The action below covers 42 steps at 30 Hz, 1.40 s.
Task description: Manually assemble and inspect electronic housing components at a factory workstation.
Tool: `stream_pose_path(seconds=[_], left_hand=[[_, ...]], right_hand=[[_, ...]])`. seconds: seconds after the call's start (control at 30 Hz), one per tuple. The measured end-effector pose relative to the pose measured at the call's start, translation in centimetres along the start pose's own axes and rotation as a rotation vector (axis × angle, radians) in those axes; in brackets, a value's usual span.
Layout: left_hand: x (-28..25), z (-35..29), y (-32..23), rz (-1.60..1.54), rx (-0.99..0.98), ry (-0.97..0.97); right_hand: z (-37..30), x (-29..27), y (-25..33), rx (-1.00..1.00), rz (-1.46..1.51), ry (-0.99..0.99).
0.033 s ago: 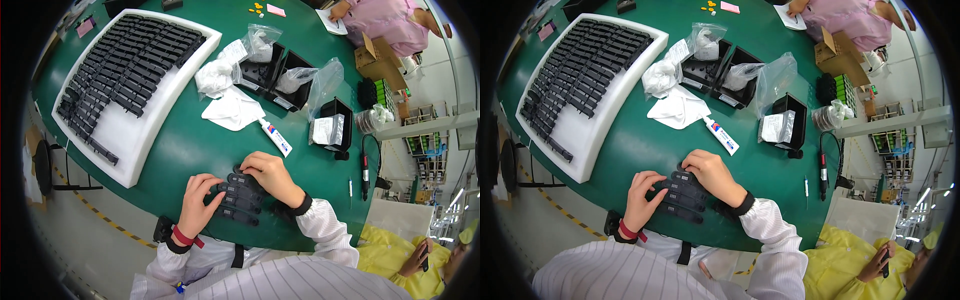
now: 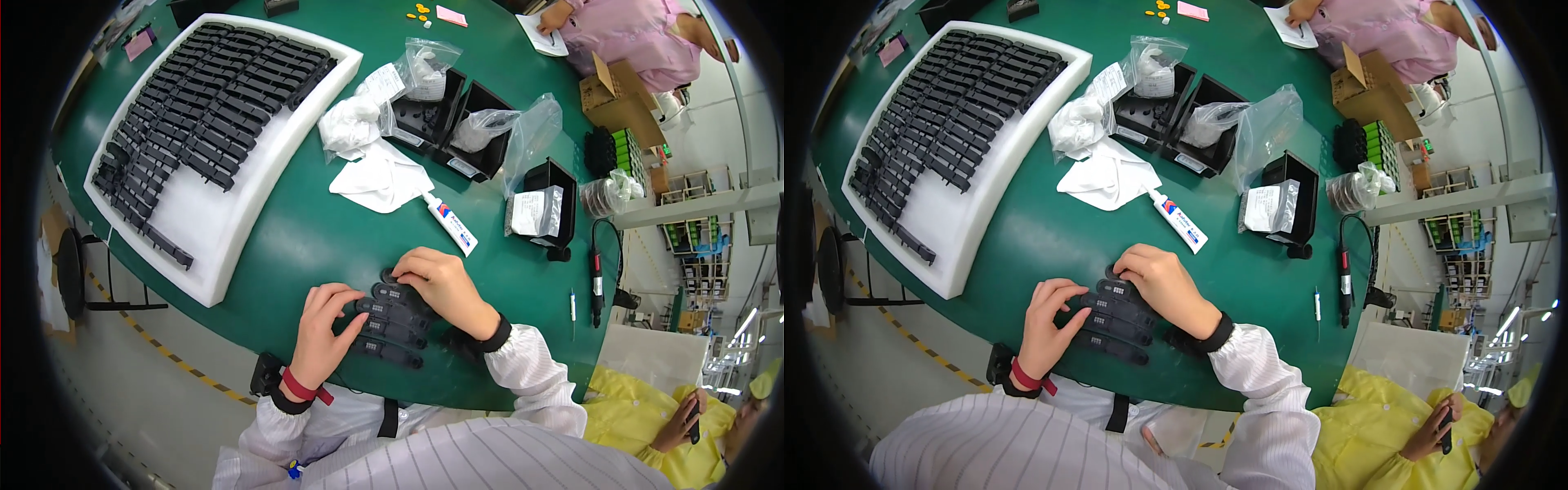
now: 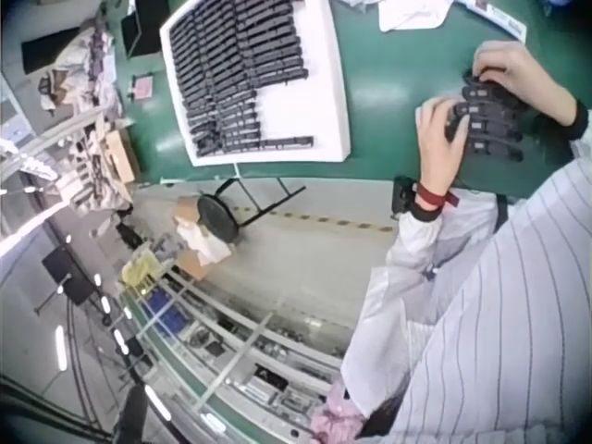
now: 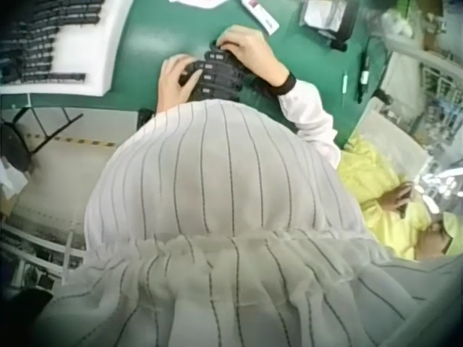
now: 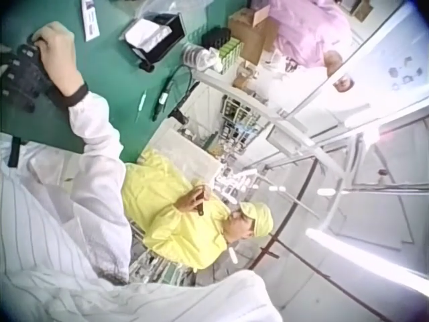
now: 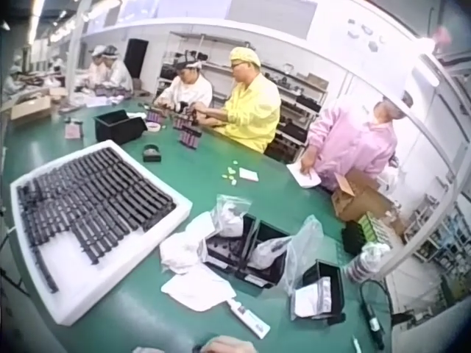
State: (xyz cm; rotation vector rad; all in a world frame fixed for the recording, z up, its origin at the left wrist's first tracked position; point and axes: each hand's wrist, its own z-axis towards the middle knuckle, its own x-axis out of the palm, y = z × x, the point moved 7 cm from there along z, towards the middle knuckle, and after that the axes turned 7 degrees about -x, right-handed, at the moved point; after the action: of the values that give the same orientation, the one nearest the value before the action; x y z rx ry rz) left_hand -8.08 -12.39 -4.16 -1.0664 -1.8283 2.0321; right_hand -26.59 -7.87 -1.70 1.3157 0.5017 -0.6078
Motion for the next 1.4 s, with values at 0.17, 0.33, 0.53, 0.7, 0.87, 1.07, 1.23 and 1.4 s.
stream_pose_path(seconds=[0.17, 0.33, 0.53, 0.7, 0.87, 1.07, 1.23, 1.4], left_hand=[[0.0, 0.1, 0.2, -0.017, 0.001, -0.008], [-0.2, 0.0, 0.1, -0.014, -0.002, -0.006], [-0.5, 1.4, -0.7, -0.138, -0.063, -0.047], [1.5, 4.7, -0.8, 0.008, -0.018, 0.014], [3.2, 5.5, -0.3, 0.159, 0.034, -0.002], [3.5, 5.4, -0.9, 0.2, 0.067, -0.051], [3.6, 5.2, -0.8, 0.018, -0.016, -0.016], [3.6, 5.1, -0.8, -0.079, 0.007, -0.044]], right_hand=[[0.3, 0.0, 0.5, -0.07, -0.086, 0.017], [0.6, -0.1, -0.1, 0.051, -0.126, 0.032], [0.5, -0.6, -0.4, 0.051, -0.069, -0.037], [0.7, -0.6, -0.6, 0.058, -0.056, -0.014], [0.5, -0.2, -1.0, 0.031, -0.092, -0.024], [0.4, 0.1, -0.5, -0.028, -0.17, -0.023], [0.3, 0.3, -0.9, -0.028, -0.167, -0.059], [0.8, -0.1, -0.1, -0.051, -0.227, -0.018]])
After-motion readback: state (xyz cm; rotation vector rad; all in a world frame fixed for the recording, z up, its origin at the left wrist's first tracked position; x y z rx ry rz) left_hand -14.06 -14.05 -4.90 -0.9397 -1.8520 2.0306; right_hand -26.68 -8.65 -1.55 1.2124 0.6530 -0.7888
